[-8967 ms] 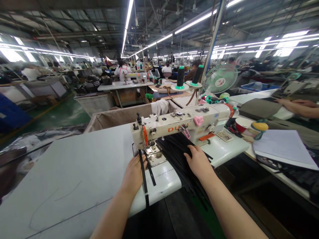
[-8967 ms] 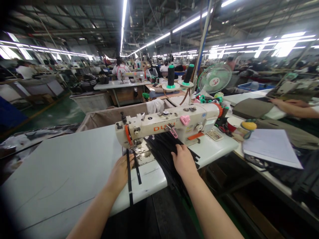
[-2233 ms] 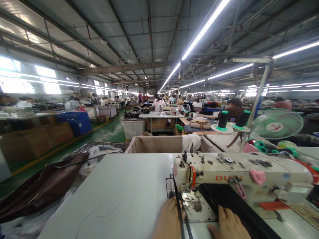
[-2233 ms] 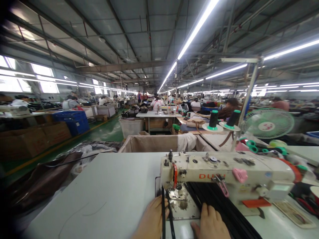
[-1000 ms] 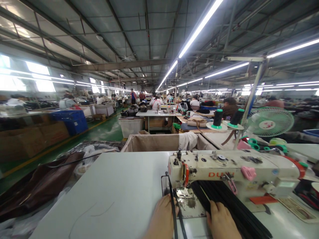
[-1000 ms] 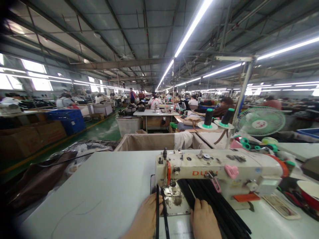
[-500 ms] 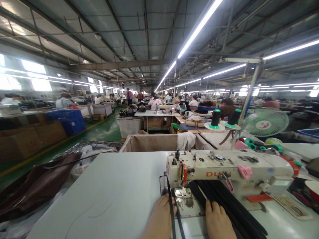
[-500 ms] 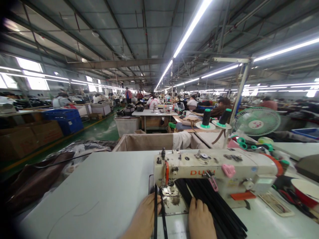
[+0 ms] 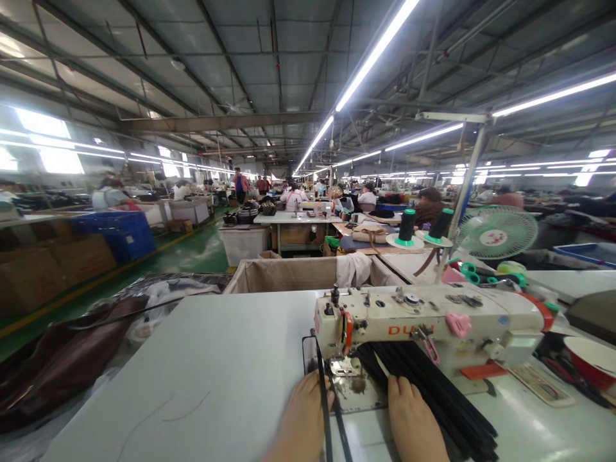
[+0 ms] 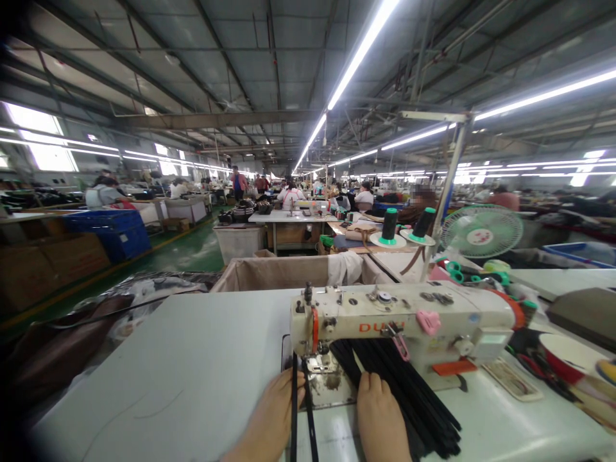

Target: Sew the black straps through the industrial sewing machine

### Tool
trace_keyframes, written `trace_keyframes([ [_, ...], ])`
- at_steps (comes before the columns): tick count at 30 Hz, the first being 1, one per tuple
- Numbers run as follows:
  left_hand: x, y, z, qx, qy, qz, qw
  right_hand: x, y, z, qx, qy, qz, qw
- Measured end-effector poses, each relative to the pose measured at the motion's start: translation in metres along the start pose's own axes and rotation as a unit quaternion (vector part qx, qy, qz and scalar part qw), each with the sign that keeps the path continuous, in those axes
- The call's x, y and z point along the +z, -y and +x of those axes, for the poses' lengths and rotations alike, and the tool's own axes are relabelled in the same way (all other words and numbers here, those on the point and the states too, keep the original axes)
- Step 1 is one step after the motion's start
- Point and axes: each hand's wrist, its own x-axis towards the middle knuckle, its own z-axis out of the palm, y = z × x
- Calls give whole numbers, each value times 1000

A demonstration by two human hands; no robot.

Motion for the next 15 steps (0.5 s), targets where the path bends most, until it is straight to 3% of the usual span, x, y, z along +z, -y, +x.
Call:
trace_keyframes([
  [7, 1, 1, -2, -26, -18, -13, 999, -15, -8, 6, 19, 2, -5, 1000],
  [10, 4, 4, -3, -26, -26, -21, 999, -30, -13, 7, 79, 51, 90, 991],
  [13, 5, 5, -4, -30, -32, -31, 999, -35, -17, 6, 184, 126, 297, 928],
  [15, 5, 4, -4, -31, -39, -35, 998, -33, -19, 4, 218, 151, 394, 880],
])
